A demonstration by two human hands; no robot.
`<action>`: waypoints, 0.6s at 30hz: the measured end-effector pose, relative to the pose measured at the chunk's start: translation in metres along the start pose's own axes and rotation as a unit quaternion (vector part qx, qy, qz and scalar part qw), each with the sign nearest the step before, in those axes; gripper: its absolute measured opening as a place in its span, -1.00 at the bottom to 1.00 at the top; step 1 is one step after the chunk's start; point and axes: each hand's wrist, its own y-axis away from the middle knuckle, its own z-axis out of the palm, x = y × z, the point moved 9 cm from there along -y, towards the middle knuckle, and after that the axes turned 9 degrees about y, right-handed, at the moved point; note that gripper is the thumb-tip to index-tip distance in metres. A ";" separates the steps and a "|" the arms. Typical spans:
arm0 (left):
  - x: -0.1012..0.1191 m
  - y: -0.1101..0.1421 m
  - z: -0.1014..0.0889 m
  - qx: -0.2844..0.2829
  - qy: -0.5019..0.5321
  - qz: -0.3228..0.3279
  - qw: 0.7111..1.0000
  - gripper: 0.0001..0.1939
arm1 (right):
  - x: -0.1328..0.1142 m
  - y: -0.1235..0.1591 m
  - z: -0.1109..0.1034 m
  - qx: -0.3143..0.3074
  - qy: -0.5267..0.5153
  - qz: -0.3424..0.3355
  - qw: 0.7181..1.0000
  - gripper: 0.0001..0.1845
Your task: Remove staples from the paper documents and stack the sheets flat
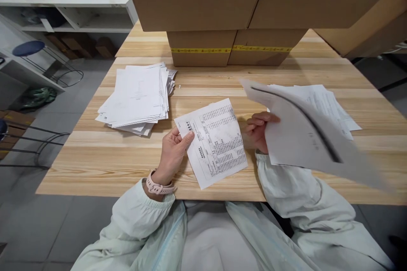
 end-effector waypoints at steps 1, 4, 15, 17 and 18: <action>0.000 0.000 0.000 -0.002 -0.002 -0.002 1.000 -0.53 | 0.002 -0.001 -0.001 0.010 -0.037 0.018 0.999 -0.42; 0.000 0.000 0.001 -0.001 -0.011 -0.003 1.000 -0.52 | 0.008 0.001 0.004 0.013 -0.138 0.086 0.987 -0.48; -0.004 -0.002 0.001 -0.013 0.002 -0.006 1.000 -0.56 | 0.000 0.019 0.018 -0.021 -0.022 0.056 0.998 -0.57; -0.003 -0.002 0.002 -0.021 0.011 0.003 1.000 -0.57 | -0.013 0.021 0.016 0.007 0.007 0.006 1.000 -0.63; -0.002 -0.003 0.002 -0.024 0.014 0.008 1.000 -0.57 | -0.018 0.022 0.018 0.004 0.012 -0.013 1.000 -0.65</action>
